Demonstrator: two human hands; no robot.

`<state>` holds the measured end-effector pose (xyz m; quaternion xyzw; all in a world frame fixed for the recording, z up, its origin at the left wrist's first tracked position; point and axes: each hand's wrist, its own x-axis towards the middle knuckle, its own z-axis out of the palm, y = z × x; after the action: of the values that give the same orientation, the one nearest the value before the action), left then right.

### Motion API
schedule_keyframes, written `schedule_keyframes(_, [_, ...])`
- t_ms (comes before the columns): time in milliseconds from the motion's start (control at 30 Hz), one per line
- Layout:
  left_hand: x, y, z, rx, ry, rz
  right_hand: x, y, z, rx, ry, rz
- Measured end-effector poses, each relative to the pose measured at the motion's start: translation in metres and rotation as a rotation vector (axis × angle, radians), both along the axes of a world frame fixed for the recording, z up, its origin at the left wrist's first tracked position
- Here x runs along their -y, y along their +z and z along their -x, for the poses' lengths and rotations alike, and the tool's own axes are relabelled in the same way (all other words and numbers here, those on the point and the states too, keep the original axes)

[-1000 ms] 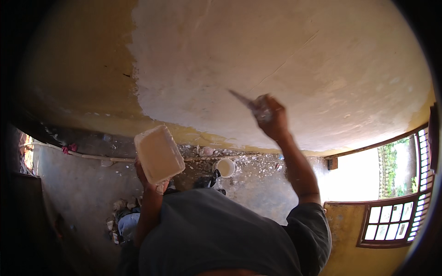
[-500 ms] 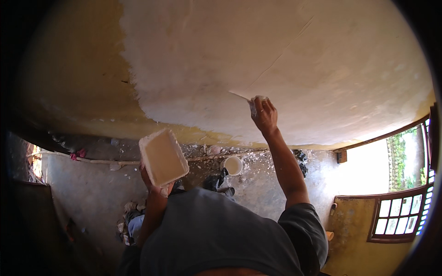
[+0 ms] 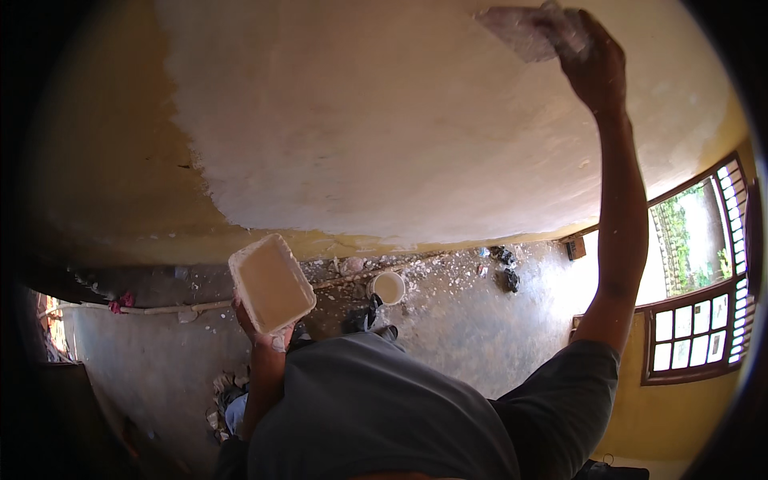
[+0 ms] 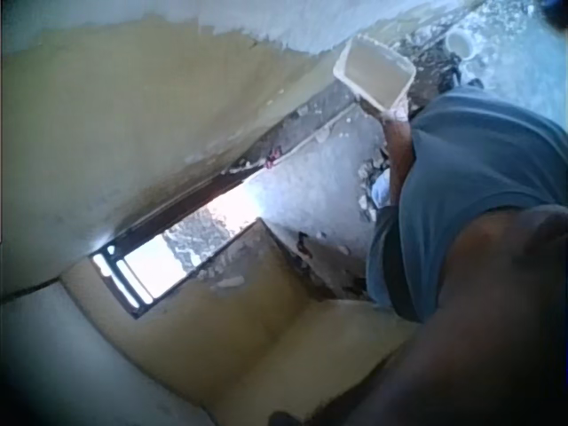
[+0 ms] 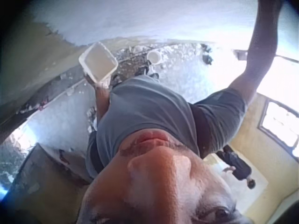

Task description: The person applies a white plaster substance to a wall using a putty knife. They hold a small container of the substance in one hand while spreading it across the wall surface with the tool.

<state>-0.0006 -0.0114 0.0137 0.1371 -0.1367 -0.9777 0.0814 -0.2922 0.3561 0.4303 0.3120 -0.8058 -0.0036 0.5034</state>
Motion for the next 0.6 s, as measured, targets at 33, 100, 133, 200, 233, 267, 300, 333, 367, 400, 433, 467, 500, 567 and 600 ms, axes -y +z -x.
schedule_keyframes(33, [-0.002,0.001,0.001,-0.009,0.001,0.007,-0.021,0.021,0.012,-0.242,-0.022,-0.077])
schedule_keyframes(100, [-0.006,0.002,0.007,-0.01,-0.029,0.014,-0.05,0.062,0.001,-0.466,-0.087,-0.073])
schedule_keyframes(133, [-0.006,0.004,0.005,0.003,-0.022,0.03,-0.047,0.082,-0.006,-0.443,-0.097,0.033])
schedule_keyframes(200, [0.002,0.0,-0.002,0.01,-0.013,0.032,-0.023,0.098,-0.041,0.055,-0.088,0.383])
schedule_keyframes(233, [0.004,-0.006,-0.003,-0.007,-0.024,0.02,-0.04,0.085,-0.045,-0.186,-0.141,0.085])
schedule_keyframes(267, [0.005,-0.01,-0.002,-0.034,-0.035,0.0,-0.044,0.054,-0.045,-0.225,-0.057,0.051])
schedule_keyframes(300, [0.001,-0.007,0.0,0.005,-0.04,-0.012,-0.052,0.022,-0.046,-0.263,0.02,0.014])
schedule_keyframes(333, [-0.003,-0.002,0.001,0.037,-0.034,-0.018,-0.019,-0.021,-0.054,0.019,0.186,0.329])
schedule_keyframes(367, [-0.001,0.005,-0.002,0.071,0.001,-0.012,0.021,-0.065,-0.056,0.232,0.406,0.698])
schedule_keyframes(400, [0.0,0.007,-0.002,0.078,-0.011,0.006,0.059,-0.089,-0.066,0.49,0.582,1.049])
schedule_keyframes(433, [0.0,0.007,-0.002,0.082,-0.015,0.034,0.092,-0.11,-0.072,0.589,0.645,1.126])
schedule_keyframes(467, [0.002,0.007,0.0,0.085,-0.029,0.062,0.123,-0.126,-0.078,0.699,0.72,1.175])
schedule_keyframes(500, [0.005,0.003,0.002,0.053,-0.015,0.063,0.15,-0.147,-0.071,0.789,0.787,1.188])
schedule_keyframes(567, [0.007,-0.003,0.012,-0.008,-0.006,0.06,0.199,-0.16,-0.065,0.785,0.584,1.027])
schedule_keyframes(600, [0.006,0.007,0.012,-0.029,0.0,0.067,0.223,-0.155,-0.069,0.747,0.535,0.941])
